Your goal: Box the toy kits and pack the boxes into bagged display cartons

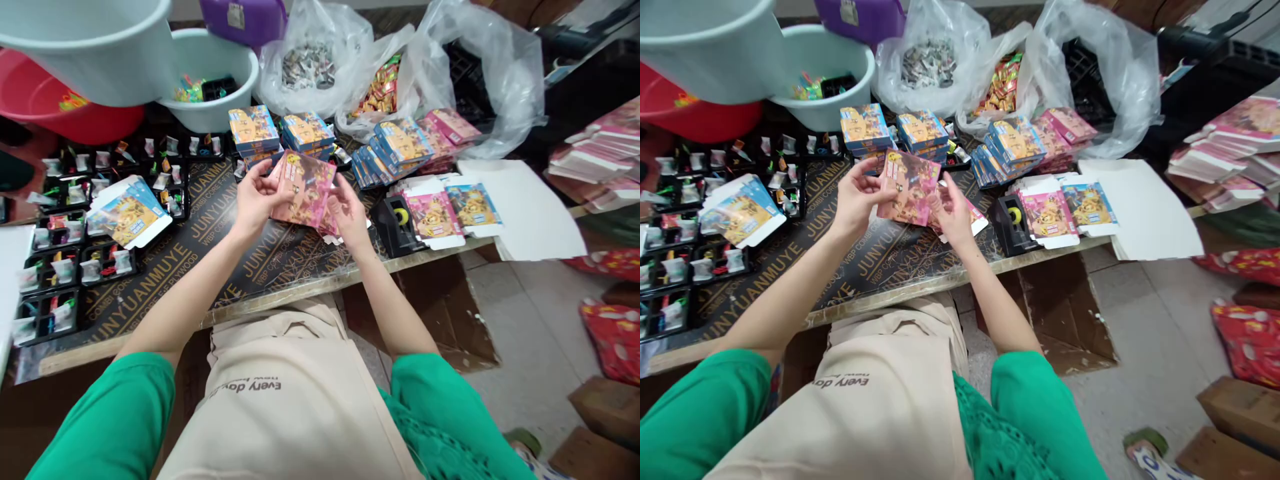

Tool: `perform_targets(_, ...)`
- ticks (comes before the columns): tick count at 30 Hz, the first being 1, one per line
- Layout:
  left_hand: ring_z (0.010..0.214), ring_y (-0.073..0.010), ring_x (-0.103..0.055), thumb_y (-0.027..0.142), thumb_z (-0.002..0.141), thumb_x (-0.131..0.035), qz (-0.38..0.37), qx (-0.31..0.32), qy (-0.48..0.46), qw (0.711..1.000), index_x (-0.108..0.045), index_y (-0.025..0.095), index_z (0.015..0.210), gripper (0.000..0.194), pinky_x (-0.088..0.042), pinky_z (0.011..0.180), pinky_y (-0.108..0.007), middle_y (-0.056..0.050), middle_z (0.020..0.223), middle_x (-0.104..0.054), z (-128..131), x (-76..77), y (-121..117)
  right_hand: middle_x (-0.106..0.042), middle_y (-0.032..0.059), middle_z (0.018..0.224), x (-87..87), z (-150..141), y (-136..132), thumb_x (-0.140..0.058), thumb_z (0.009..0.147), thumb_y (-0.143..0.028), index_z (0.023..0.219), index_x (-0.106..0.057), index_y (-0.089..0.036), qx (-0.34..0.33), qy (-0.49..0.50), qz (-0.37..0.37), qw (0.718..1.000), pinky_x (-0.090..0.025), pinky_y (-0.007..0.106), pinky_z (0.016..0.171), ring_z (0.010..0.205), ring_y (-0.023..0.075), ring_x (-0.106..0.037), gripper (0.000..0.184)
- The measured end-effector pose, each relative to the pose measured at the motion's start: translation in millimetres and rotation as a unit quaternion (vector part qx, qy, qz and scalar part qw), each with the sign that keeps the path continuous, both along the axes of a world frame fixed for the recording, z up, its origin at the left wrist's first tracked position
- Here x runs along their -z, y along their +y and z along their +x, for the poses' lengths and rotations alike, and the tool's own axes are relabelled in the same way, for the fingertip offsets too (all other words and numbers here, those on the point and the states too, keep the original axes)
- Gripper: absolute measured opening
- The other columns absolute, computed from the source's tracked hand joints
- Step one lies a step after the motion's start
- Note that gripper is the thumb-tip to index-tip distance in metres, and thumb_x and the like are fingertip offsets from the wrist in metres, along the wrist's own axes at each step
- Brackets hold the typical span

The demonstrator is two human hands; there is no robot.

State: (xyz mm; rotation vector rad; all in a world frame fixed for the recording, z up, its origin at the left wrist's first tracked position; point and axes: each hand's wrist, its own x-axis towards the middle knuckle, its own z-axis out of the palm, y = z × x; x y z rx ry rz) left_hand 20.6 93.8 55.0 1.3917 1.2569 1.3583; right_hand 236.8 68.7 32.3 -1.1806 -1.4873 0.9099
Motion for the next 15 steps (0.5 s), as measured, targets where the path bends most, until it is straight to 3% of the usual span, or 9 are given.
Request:
perform_targets(2,0.076,-0.0180,-0.065,0.025,0.059,-0.086,-0.019,-0.020,-0.033,0.999,-0.058,0.019,0.122,0.069,-0.057,0.079,-0.036,0.000,0.081,-0.064,-2,0.5,27,-0.039,0.0143,0.161,15.6,21,15,-0.076,0.059,-0.081,0.156,-0.036,-0.027,0.013,-0.132,0.028,0.991,-0.027,0.064,0.121,0.149,0.0406,-0.034,0.117)
perform_targets(4,0.074,-0.0184,-0.065,0.021,0.056,-0.085,-0.033,-0.046,-0.026,0.998,-0.061,0.016,0.115,0.063,-0.057,0.079,-0.038,0.001,0.077,-0.063,-4,2.4,45,-0.019,0.0145,0.170,31.2,37,27,-0.087,0.044,-0.075,0.162,-0.020,-0.030,-0.028,-0.239,0.008,0.971,-0.014,0.069,0.122,0.157,0.0447,-0.013,0.143)
perform_targets(6,0.076,-0.0199,-0.065,0.021,0.056,-0.084,-0.042,-0.071,0.011,0.997,-0.064,0.015,0.109,0.057,-0.056,0.082,-0.041,0.001,0.076,-0.062,-5,5.5,55,-0.008,0.0148,0.172,42.6,44,37,-0.090,0.042,-0.069,0.163,-0.008,-0.032,-0.088,-0.301,-0.025,0.949,-0.009,0.072,0.121,0.158,0.0452,-0.001,0.151)
perform_targets(8,0.079,-0.0214,-0.065,0.024,0.057,-0.082,-0.040,-0.095,0.063,0.993,-0.067,0.016,0.105,0.051,-0.055,0.087,-0.044,0.000,0.077,-0.063,-5,9.1,58,-0.008,0.0158,0.172,48.1,43,43,-0.091,0.047,-0.062,0.164,-0.002,-0.031,-0.130,-0.335,-0.036,0.932,-0.008,0.073,0.119,0.158,0.0451,-0.001,0.150)
perform_targets(11,0.090,-0.0242,-0.065,0.028,0.057,-0.083,-0.028,-0.119,0.130,0.984,-0.069,0.017,0.103,0.050,-0.052,0.095,-0.046,-0.005,0.090,-0.068,-7,14.6,56,-0.022,0.0183,0.168,45.6,44,46,-0.090,0.052,-0.055,0.164,-0.004,-0.029,-0.139,-0.357,-0.015,0.924,-0.010,0.072,0.119,0.155,0.0455,-0.017,0.143)
perform_targets(15,0.101,-0.0274,-0.065,0.035,0.063,-0.081,-0.072,-0.098,0.118,0.985,-0.067,0.017,0.112,0.054,-0.051,0.096,-0.045,-0.011,0.109,-0.070,-12,24.6,51,-0.032,0.0154,0.164,22.5,62,40,-0.088,0.053,-0.060,0.164,-0.015,-0.029,-0.130,-0.284,0.031,0.949,-0.018,0.063,0.123,0.150,0.0421,-0.031,0.136)
